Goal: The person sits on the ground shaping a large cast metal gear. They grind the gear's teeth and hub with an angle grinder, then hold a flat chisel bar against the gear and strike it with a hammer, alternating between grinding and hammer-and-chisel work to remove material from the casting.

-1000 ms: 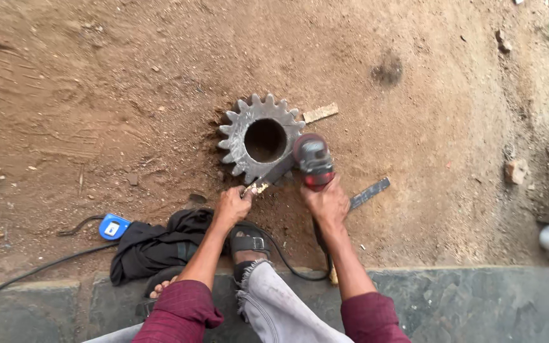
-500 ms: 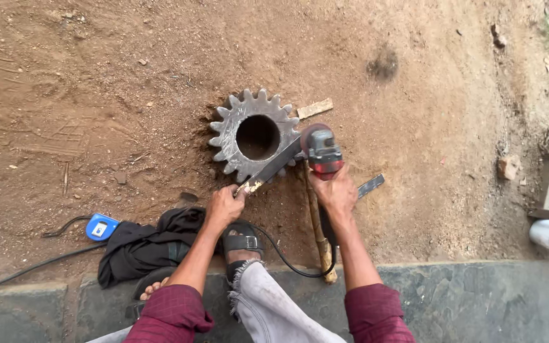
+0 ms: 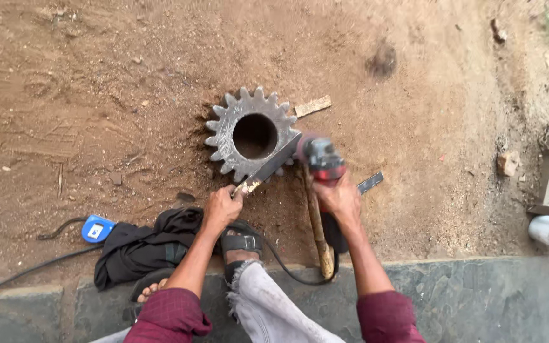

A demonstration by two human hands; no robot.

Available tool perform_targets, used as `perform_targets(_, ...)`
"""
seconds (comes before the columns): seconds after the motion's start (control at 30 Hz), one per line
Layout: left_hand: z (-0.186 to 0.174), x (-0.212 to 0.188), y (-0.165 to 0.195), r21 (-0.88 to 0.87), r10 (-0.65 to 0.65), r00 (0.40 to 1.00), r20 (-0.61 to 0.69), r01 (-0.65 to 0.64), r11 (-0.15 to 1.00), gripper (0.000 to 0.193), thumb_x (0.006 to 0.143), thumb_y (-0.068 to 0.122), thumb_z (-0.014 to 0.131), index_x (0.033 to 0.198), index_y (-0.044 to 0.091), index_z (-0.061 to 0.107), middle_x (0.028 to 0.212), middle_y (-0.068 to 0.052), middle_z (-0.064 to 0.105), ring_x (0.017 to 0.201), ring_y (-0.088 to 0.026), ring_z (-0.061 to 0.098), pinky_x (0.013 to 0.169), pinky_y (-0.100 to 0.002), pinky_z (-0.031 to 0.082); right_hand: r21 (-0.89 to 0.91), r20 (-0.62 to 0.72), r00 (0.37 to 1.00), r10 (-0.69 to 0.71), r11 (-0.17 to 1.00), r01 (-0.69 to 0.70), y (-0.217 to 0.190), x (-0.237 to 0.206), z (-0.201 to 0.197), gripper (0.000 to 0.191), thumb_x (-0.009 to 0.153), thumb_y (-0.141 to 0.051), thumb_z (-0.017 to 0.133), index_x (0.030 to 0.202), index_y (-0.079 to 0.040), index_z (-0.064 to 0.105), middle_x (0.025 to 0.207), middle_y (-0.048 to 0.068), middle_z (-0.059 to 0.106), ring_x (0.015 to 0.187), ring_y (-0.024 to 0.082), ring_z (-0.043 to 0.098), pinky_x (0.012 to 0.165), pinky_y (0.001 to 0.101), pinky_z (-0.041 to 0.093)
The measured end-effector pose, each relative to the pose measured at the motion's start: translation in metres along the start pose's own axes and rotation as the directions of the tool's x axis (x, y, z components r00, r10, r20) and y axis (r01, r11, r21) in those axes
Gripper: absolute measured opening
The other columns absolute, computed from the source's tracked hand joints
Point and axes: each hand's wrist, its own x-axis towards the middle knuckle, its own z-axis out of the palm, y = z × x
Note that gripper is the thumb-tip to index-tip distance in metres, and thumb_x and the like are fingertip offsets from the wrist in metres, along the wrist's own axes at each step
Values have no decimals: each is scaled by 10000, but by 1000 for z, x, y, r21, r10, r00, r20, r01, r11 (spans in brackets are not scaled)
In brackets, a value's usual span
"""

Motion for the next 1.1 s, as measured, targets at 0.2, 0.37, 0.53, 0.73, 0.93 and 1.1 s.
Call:
perform_targets(0.2, 3, -2, -2, -2, -9, 1000, 19, 9, 1000, 527, 958, 484, 568, 1171, 28, 721, 1081, -292, 721, 1065, -472, 680, 951, -522, 529, -154, 137, 982, -134, 976, 154, 2, -32, 14, 744, 671, -511, 793, 1244, -93, 571, 1099, 224, 719, 1023, 412, 703, 916, 503, 541)
perform_targets(0.37, 2, 0, -1, -2, 18, 1000, -10, -18, 1000, 530, 942, 459, 584, 1229, 26, 690, 1113, -276, 714, 1079, -465, 660, 930, -533, 515, 18, 42, 995, -95, 995, 95, -8, -2, 2, 771, 647, -449, 761, 1270, -62, 526, 1040, 222, 740, 960, 399, 734, 847, 512, 570)
perform_targets(0.53, 6, -1, 3, -58, -40, 999, 19, 41, 997, 513, 941, 469, 588, 1216, 56, 719, 1102, -271, 727, 1071, -441, 693, 937, -508, 544, -258, 40, 993, -113, 959, 119, -3, -7, 6, 797, 705, -469, 805, 1287, -22, 495, 997, 271, 722, 950, 449, 705, 857, 528, 552)
perform_targets(0.73, 0, -5, -1, -265, -19, 984, 178, 66, 962, 539, 941, 481, 572, 1171, 17, 720, 1000, -267, 771, 962, -420, 762, 860, -508, 581, -215, 54, 955, -291, 931, 296, -2, -49, 27, 765, 692, -465, 801, 1238, -17, 508, 988, 254, 726, 896, 455, 708, 810, 538, 552)
perform_targets(0.93, -6, -6, -2, -150, 64, 994, 86, -51, 987, 547, 963, 476, 569, 1234, 12, 675, 1066, -254, 741, 1045, -420, 703, 922, -501, 528, -186, 21, 974, -226, 956, 226, -22, -54, 21, 741, 775, -473, 772, 1254, 7, 474, 969, 229, 712, 822, 391, 741, 756, 500, 586)
perform_targets(1.1, 2, -5, -4, -94, 49, 998, 45, -45, 995, 546, 977, 490, 570, 1236, 24, 690, 1137, -258, 714, 1138, -430, 656, 988, -500, 501, -250, -106, 850, -516, 841, 479, -23, -64, 30, 809, 686, -388, 814, 1279, 52, 482, 970, 271, 694, 839, 425, 715, 698, 509, 576)
